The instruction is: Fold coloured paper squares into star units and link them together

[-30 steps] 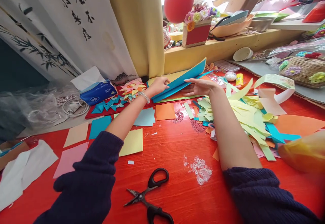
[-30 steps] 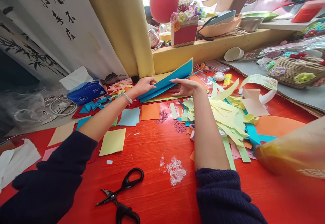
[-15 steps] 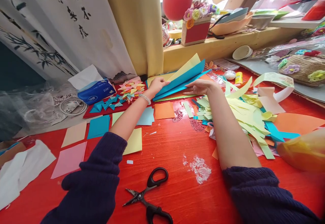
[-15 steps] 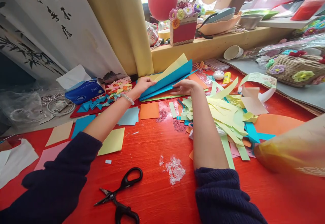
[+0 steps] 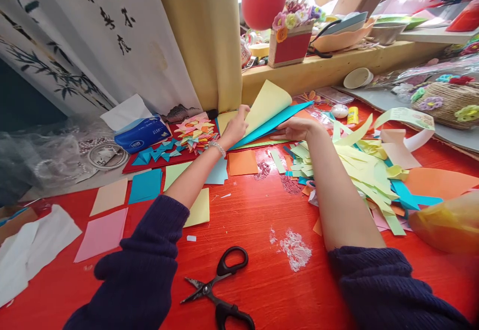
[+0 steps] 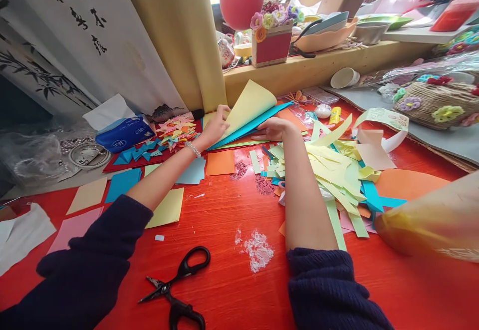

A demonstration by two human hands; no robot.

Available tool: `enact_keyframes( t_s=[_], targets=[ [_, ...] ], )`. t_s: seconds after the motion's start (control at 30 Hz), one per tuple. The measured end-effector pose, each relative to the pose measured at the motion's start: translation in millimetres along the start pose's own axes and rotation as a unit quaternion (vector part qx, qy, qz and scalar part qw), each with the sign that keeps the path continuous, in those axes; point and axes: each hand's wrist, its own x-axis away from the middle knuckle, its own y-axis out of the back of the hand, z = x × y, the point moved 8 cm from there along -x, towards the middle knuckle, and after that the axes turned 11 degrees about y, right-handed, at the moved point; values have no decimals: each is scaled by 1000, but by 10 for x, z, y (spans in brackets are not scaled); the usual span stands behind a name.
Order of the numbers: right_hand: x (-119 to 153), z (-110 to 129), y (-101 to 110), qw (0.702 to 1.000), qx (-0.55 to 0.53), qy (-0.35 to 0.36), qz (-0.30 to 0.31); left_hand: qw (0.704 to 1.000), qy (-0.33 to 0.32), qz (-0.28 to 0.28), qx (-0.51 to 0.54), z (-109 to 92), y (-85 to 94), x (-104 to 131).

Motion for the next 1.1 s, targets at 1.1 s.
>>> enact_keyframes(
  t_s=[1.1],
  targets=[
    [40,72,-49,999,40,-2,13,960,-50,40,-273,-255,-155,121]
  ],
)
